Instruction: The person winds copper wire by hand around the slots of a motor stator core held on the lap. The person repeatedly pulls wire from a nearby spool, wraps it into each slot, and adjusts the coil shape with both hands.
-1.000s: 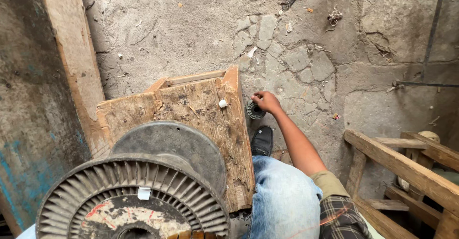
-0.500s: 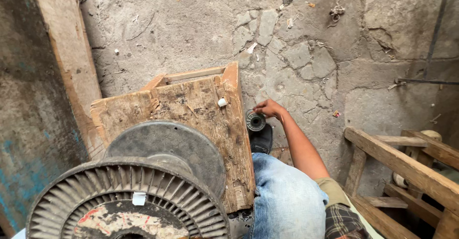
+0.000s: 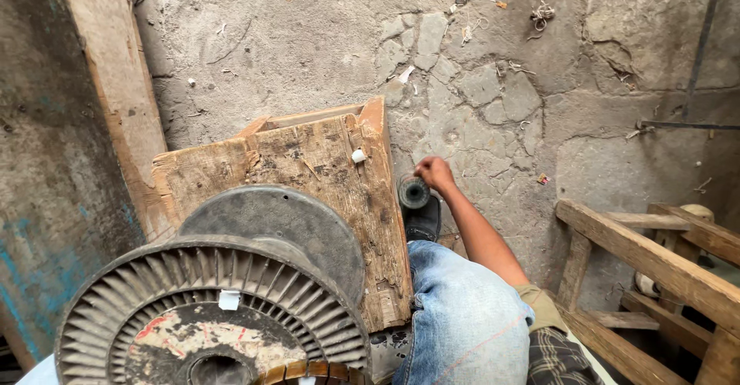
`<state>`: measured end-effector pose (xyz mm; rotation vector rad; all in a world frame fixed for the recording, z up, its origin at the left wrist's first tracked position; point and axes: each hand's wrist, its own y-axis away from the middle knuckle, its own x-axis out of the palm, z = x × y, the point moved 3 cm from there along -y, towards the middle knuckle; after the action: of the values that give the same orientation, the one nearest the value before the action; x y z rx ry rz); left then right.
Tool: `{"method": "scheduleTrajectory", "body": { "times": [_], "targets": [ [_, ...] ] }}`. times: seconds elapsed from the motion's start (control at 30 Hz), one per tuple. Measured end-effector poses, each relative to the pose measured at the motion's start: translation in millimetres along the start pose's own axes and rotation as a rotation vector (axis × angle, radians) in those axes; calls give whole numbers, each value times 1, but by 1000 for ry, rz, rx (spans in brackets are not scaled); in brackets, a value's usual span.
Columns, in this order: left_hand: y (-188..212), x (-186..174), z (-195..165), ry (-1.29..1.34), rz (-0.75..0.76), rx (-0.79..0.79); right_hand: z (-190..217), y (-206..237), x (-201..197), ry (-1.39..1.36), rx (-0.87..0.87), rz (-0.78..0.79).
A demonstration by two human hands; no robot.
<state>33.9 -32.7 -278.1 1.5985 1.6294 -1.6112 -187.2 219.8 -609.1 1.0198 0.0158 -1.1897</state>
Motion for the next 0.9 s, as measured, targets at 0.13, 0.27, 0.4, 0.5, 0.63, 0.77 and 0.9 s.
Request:
{"method": "scheduleTrajectory", "body": {
  "times": [0.13,0.27,0.4,0.5,0.63,0.77,0.9],
  "targets": [
    [-3,3,3,9,4,-8,-14,4,-9,-361,-15,-52],
    [-3,-4,-1,1,-15,-20,-10,9,-22,-696,-137,-56],
    [-19,-21,-6,25,-31,-44,15,29,-61,-845,-212,-112],
    [-48,-39,-9,79,-21,-106,58,60,-116,-833,-380,-131],
    [-89,-61,-12,175,8,-96,111,114,-170,-644,-488,-148],
    [-105,-68,-14,171,3,-36,122,151,-165,-267,-343,-70],
    [-100,-67,-13,200,12,-50,106,159,-140,160,-448,38]
  ]
}}
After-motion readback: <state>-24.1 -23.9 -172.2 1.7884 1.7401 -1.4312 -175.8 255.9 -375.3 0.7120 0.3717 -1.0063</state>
